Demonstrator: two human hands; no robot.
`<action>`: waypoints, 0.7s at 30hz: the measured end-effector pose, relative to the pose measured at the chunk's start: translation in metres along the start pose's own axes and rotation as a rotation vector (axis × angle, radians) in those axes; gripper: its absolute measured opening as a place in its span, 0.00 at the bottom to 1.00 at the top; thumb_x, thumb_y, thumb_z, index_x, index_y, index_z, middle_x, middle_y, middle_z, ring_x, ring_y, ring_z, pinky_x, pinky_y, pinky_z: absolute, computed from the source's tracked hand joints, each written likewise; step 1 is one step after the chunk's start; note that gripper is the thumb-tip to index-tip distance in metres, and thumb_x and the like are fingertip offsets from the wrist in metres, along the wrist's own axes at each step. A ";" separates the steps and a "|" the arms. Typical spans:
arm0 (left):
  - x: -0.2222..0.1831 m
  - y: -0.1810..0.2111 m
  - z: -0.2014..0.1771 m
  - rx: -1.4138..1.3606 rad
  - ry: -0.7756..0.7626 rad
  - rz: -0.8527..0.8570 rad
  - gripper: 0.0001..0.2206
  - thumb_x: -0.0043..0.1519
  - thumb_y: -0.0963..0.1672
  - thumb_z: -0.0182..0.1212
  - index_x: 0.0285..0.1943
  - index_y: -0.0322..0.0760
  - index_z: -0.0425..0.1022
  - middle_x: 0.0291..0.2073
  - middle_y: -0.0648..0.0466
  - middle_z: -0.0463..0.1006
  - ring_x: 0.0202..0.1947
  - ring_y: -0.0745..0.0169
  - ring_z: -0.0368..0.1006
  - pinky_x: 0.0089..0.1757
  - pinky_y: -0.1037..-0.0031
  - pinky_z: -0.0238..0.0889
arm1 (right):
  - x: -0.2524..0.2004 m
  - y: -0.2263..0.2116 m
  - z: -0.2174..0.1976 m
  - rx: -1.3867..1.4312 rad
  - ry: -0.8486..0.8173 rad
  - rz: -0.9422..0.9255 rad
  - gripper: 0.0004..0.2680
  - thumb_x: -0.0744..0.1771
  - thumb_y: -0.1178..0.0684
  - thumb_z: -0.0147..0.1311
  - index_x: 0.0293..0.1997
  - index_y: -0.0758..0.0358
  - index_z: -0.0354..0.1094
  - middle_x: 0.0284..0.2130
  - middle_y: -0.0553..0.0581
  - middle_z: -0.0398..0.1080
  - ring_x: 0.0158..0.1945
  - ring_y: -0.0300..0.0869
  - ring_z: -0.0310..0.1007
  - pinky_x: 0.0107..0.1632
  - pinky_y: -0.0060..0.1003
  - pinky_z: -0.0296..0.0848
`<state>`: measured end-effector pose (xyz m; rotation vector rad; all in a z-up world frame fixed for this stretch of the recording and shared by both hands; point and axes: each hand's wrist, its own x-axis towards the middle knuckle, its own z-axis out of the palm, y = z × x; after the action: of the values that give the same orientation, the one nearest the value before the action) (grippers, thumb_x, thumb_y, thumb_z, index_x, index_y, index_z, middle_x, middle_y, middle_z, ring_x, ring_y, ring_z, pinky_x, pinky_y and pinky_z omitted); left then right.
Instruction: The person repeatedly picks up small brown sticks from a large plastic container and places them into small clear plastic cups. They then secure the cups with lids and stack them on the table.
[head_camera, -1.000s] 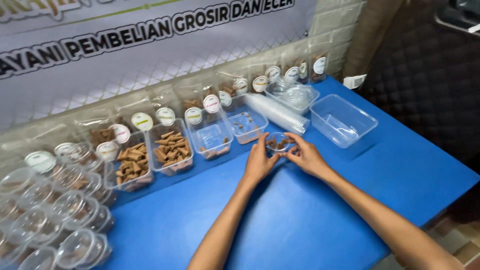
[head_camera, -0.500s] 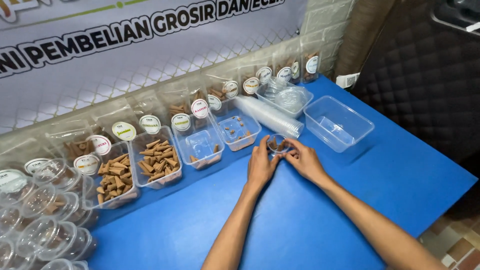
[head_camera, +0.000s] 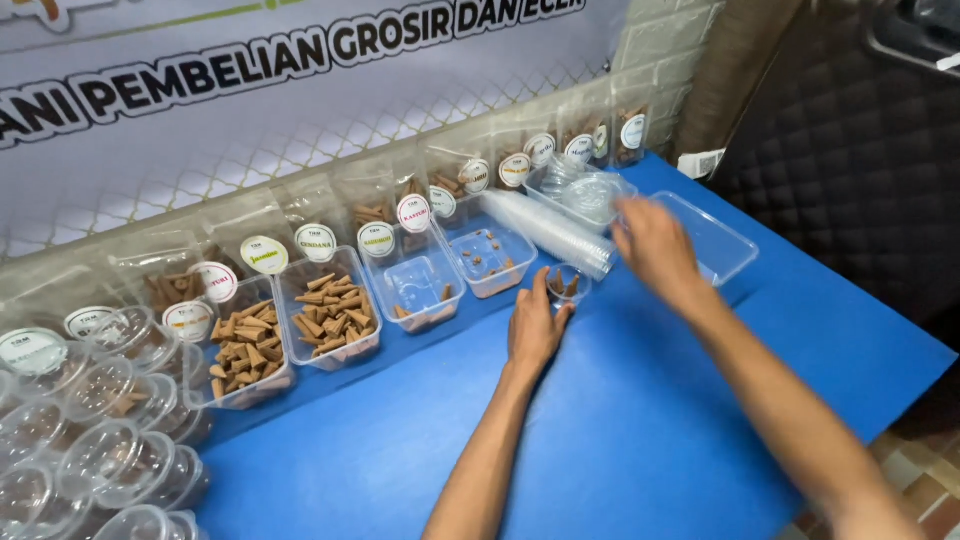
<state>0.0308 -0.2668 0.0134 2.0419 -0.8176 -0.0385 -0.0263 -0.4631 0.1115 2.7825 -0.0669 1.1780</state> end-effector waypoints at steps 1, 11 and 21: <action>-0.002 0.000 -0.001 0.000 -0.004 -0.005 0.34 0.60 0.46 0.67 0.74 0.40 0.55 0.50 0.37 0.79 0.56 0.42 0.72 0.51 0.53 0.71 | 0.014 0.016 0.017 0.002 -0.006 0.002 0.12 0.65 0.59 0.61 0.55 0.62 0.73 0.42 0.60 0.76 0.43 0.54 0.79 0.42 0.44 0.80; -0.002 0.002 -0.004 0.023 0.004 0.003 0.33 0.59 0.47 0.68 0.73 0.41 0.56 0.48 0.39 0.80 0.54 0.44 0.72 0.51 0.54 0.71 | 0.072 0.095 0.122 -0.196 -0.339 0.150 0.08 0.65 0.52 0.55 0.48 0.52 0.73 0.38 0.53 0.76 0.42 0.54 0.80 0.41 0.54 0.80; -0.003 0.004 -0.005 0.017 -0.018 -0.002 0.34 0.59 0.47 0.68 0.74 0.42 0.56 0.49 0.41 0.80 0.55 0.46 0.71 0.51 0.53 0.71 | 0.063 0.100 0.119 -0.187 -0.008 0.101 0.03 0.67 0.54 0.57 0.42 0.49 0.72 0.30 0.47 0.73 0.34 0.47 0.80 0.36 0.42 0.81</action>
<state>0.0275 -0.2628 0.0187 2.0615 -0.8292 -0.0508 0.0936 -0.5774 0.0832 2.6472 -0.3050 1.1198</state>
